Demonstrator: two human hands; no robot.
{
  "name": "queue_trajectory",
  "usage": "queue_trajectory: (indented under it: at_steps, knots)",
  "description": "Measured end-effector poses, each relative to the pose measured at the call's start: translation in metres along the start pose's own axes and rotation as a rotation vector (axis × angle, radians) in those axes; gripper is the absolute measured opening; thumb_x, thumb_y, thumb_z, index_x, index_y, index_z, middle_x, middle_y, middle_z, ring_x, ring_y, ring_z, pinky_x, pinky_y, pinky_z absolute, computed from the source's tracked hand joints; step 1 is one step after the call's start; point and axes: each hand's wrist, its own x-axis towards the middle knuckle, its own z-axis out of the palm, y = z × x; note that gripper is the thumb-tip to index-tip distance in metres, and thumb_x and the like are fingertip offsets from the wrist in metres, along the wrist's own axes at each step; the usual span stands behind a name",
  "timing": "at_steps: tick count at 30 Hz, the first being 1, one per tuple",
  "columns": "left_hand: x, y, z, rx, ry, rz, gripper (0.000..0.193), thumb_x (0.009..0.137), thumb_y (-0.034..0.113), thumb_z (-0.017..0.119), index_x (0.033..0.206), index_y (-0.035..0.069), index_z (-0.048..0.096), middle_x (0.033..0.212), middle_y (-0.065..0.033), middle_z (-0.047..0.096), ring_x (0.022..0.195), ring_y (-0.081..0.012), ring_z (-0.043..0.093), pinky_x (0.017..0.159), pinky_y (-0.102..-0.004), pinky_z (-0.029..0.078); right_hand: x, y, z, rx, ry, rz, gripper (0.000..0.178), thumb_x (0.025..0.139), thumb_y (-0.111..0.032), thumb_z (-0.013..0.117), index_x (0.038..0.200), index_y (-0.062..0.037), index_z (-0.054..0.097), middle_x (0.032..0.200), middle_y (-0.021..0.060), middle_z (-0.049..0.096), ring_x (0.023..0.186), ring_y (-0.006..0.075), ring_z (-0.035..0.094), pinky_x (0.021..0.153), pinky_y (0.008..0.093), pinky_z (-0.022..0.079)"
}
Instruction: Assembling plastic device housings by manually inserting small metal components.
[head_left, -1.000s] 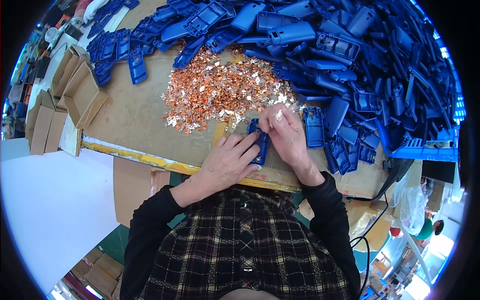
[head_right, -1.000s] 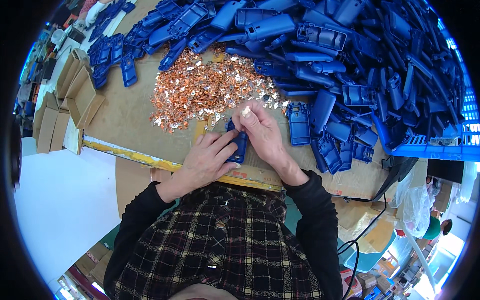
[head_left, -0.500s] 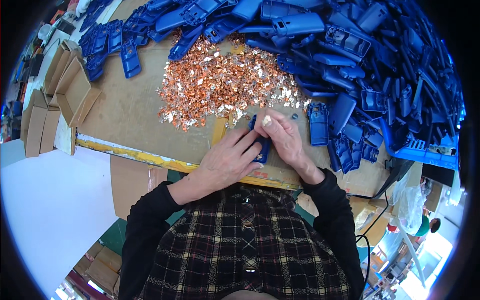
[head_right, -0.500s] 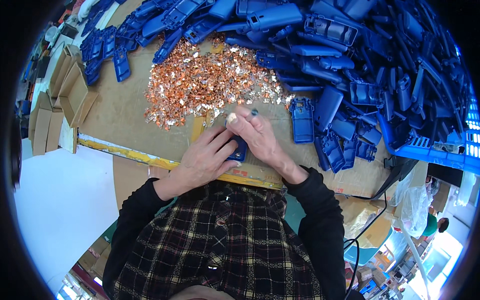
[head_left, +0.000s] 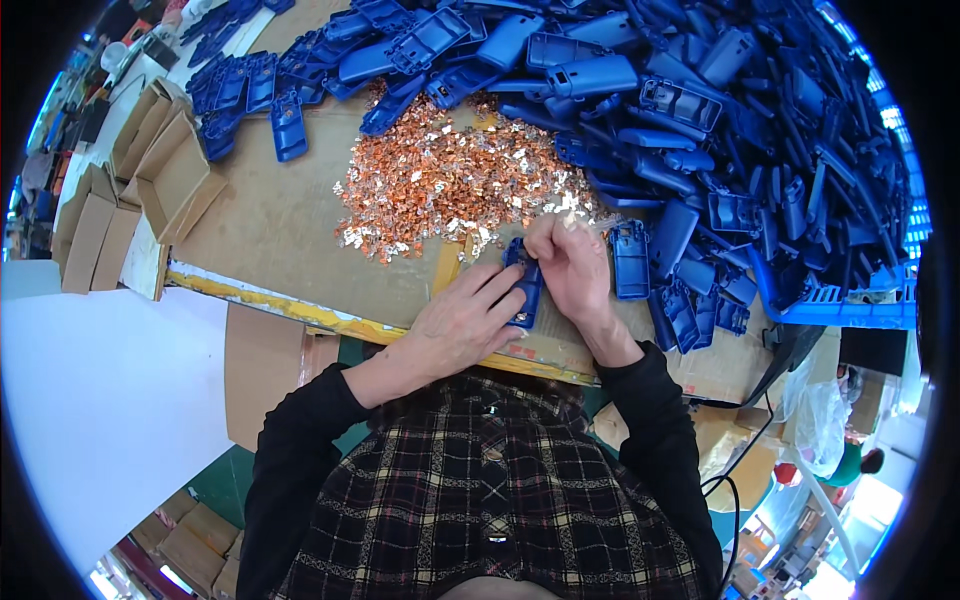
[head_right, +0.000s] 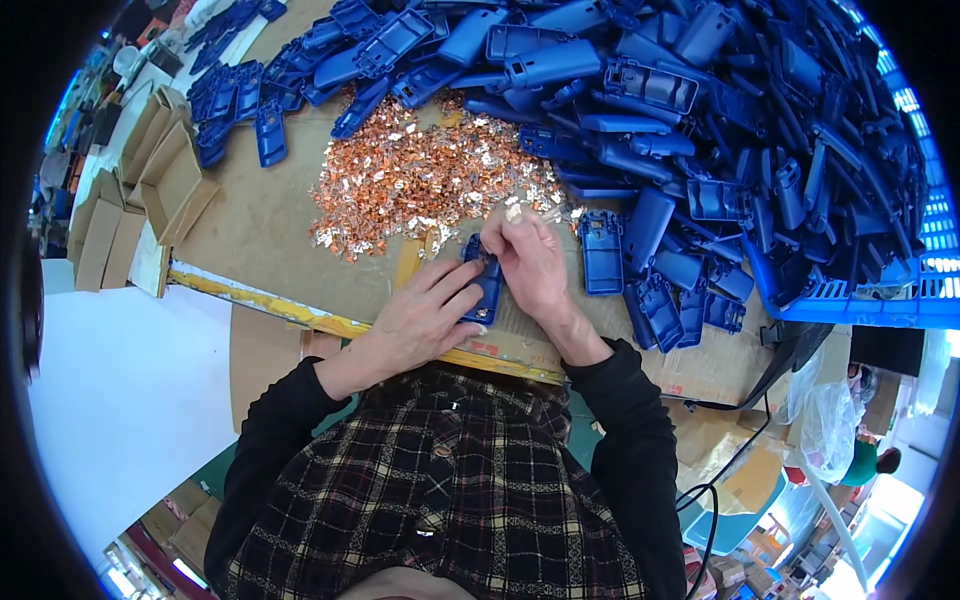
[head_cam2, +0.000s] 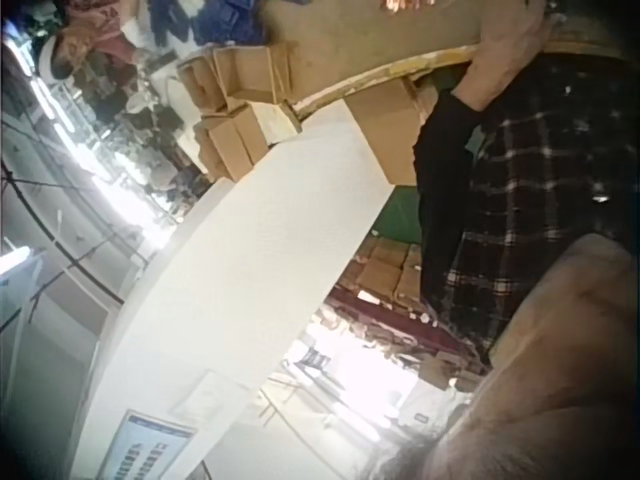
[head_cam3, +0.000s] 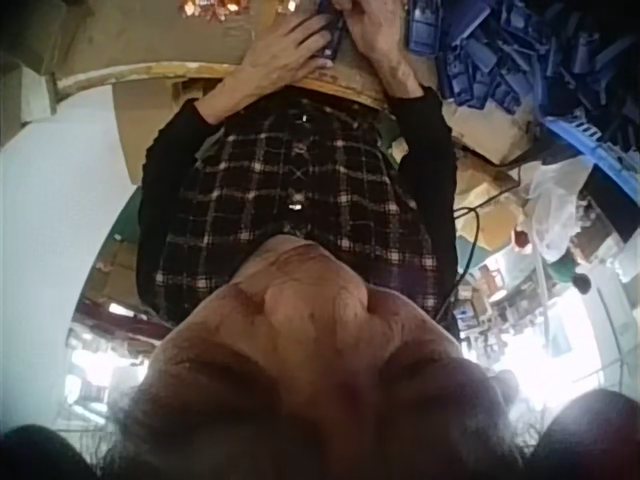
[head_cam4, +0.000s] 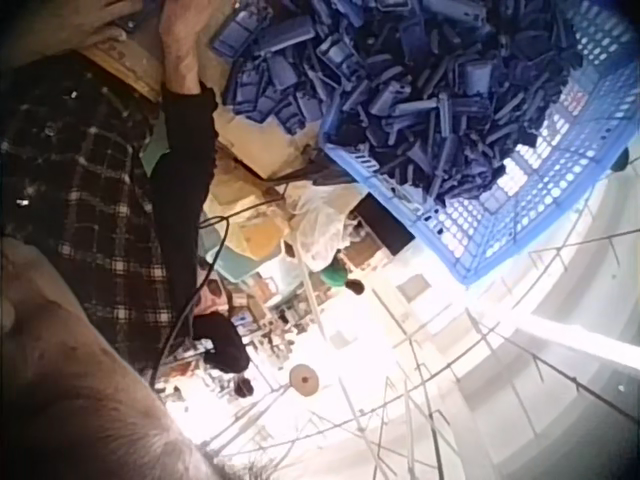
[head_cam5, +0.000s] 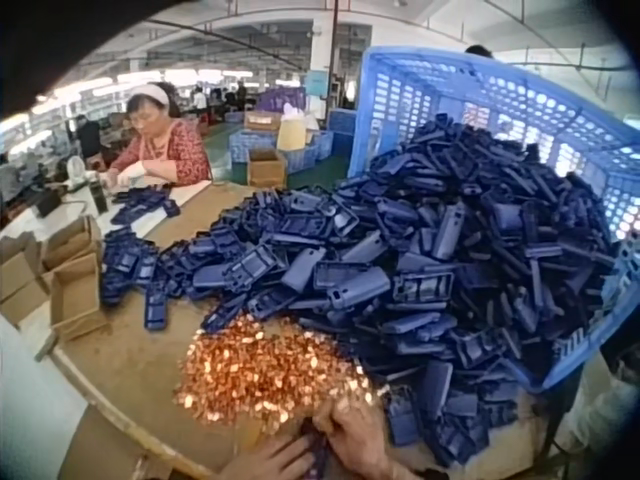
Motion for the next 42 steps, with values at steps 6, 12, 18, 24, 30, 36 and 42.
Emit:
queue_trajectory:
  at_steps: [6, 12, 18, 24, 30, 36, 42]
  knots:
    - [0.001, -0.001, -0.002, -0.034, -0.027, -0.023, 0.049, 0.077, 0.025, 0.074, 0.116, 0.003, 0.054, 0.128, -0.0152, 0.051, 0.117, -0.0343, 0.049, 0.100, -0.0431, 0.043, -0.001, 0.004, -0.002, -0.036, -0.001, 0.092, 0.034, 0.103, -0.027, 0.045, 0.079, -0.0031, 0.049, 0.075, 0.0052, 0.045, 0.072, 0.0149, 0.040, 0.072, 0.0303, 0.035]
    - [0.002, -0.002, -0.003, -0.049, -0.045, -0.035, 0.050, 0.076, 0.025, 0.074, 0.116, 0.002, 0.055, 0.128, -0.0168, 0.052, 0.120, -0.0359, 0.048, 0.102, -0.0447, 0.043, -0.004, -0.013, 0.011, -0.438, -0.157, 0.229, 0.035, 0.104, -0.029, 0.044, 0.081, -0.0035, 0.050, 0.078, 0.0005, 0.044, 0.073, 0.0103, 0.038, 0.070, 0.0257, 0.034]
    - [0.004, 0.000, -0.002, -0.001, -0.010, -0.008, 0.047, 0.076, 0.024, 0.074, 0.113, 0.002, 0.055, 0.129, -0.0167, 0.051, 0.116, -0.0344, 0.049, 0.101, -0.0435, 0.043, 0.003, -0.009, -0.001, -0.287, -0.117, 0.200, 0.033, 0.104, -0.027, 0.043, 0.079, -0.0067, 0.049, 0.077, 0.0011, 0.046, 0.073, 0.0115, 0.039, 0.072, 0.0277, 0.036]
    - [0.002, 0.001, -0.003, 0.030, -0.006, 0.002, 0.047, 0.077, 0.024, 0.074, 0.113, 0.003, 0.054, 0.133, -0.0144, 0.050, 0.115, -0.0341, 0.049, 0.100, -0.0426, 0.044, 0.004, -0.029, -0.001, -0.064, 0.104, -0.047, 0.032, 0.104, -0.023, 0.041, 0.078, -0.0044, 0.045, 0.076, 0.0050, 0.048, 0.073, 0.0130, 0.041, 0.071, 0.0282, 0.036]
    - [0.012, -0.008, -0.016, -0.012, 0.034, 0.034, 0.053, 0.075, 0.024, 0.077, 0.116, 0.002, 0.052, 0.129, -0.0151, 0.054, 0.116, -0.0363, 0.051, 0.099, -0.0437, 0.045, 0.006, -0.041, -0.008, -0.604, 0.279, -0.143, 0.034, 0.103, -0.023, 0.046, 0.074, -0.0051, 0.051, 0.071, -0.0008, 0.047, 0.069, 0.0083, 0.039, 0.066, 0.0244, 0.033]
    - [0.047, 0.009, -0.080, 0.125, -0.087, 0.064, 0.064, 0.070, 0.026, 0.081, 0.120, 0.002, 0.050, 0.117, -0.0148, 0.058, 0.110, -0.0351, 0.054, 0.095, -0.0427, 0.047, 0.010, -0.046, -0.006, -0.921, 0.321, -0.031, 0.030, 0.099, -0.021, 0.055, 0.075, -0.0022, 0.052, 0.070, -0.0018, 0.047, 0.067, 0.0074, 0.042, 0.059, 0.0251, 0.036]
    - [0.034, -0.002, -0.119, 0.336, -0.102, -0.085, 0.066, 0.067, 0.020, 0.082, 0.122, 0.002, 0.049, 0.114, -0.0158, 0.058, 0.111, -0.0341, 0.053, 0.095, -0.0419, 0.046, 0.009, -0.023, -0.012, -1.288, 0.130, -0.185, 0.016, 0.088, -0.013, 0.061, 0.084, 0.0016, 0.058, 0.083, 0.0204, 0.059, 0.076, 0.0381, 0.057, 0.069, 0.0430, 0.046]
